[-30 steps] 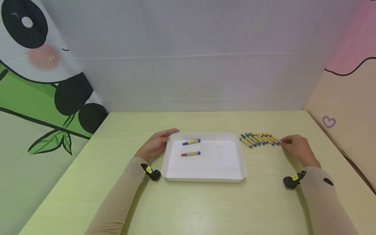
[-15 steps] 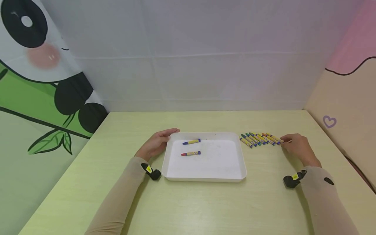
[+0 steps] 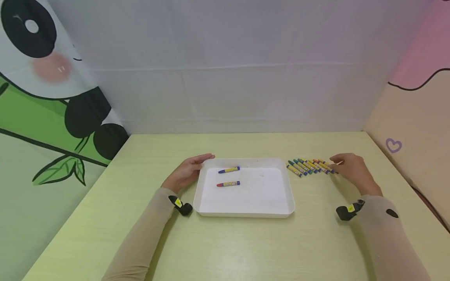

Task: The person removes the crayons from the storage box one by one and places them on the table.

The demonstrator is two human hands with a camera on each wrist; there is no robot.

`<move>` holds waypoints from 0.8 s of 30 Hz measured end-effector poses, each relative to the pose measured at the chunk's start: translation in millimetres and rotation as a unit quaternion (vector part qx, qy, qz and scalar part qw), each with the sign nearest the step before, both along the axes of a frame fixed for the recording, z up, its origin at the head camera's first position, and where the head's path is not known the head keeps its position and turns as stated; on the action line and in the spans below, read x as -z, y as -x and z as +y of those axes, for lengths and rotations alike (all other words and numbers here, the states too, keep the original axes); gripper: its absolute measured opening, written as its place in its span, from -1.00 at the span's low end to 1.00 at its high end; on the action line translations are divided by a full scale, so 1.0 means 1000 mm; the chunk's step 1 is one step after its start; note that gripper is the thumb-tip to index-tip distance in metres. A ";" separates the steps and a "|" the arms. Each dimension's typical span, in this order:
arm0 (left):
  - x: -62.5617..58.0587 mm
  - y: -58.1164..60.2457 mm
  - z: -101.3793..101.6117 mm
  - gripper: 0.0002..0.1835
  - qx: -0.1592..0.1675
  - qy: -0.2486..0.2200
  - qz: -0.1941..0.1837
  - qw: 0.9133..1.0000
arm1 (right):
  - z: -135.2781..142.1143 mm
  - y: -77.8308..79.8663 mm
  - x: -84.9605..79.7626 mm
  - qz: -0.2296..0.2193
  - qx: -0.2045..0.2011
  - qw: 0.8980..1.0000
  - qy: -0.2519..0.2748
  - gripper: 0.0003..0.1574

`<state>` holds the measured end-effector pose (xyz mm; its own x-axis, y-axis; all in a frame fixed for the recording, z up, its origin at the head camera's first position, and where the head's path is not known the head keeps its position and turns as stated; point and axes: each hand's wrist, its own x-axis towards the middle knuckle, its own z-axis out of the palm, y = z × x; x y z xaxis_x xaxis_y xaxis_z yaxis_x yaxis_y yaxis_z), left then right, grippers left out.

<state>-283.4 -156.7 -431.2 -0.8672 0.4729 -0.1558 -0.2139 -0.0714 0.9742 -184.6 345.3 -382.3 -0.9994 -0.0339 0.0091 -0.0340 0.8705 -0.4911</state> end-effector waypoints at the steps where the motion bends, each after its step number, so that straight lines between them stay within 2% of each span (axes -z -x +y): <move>1: 0.000 0.000 0.000 -0.48 -0.001 0.000 0.000 1.000 | -0.002 0.001 -0.002 0.001 -0.003 1.000 0.000 -0.44; 12: 0.001 0.001 0.003 -0.48 -0.007 0.001 -0.003 1.000 | -0.033 0.013 -0.024 0.016 -0.034 0.999 0.023 -0.43; 24: -0.002 0.004 0.006 -0.48 -0.007 -0.004 -0.001 1.000 | -0.075 0.034 -0.049 0.005 -0.079 0.995 0.058 -0.47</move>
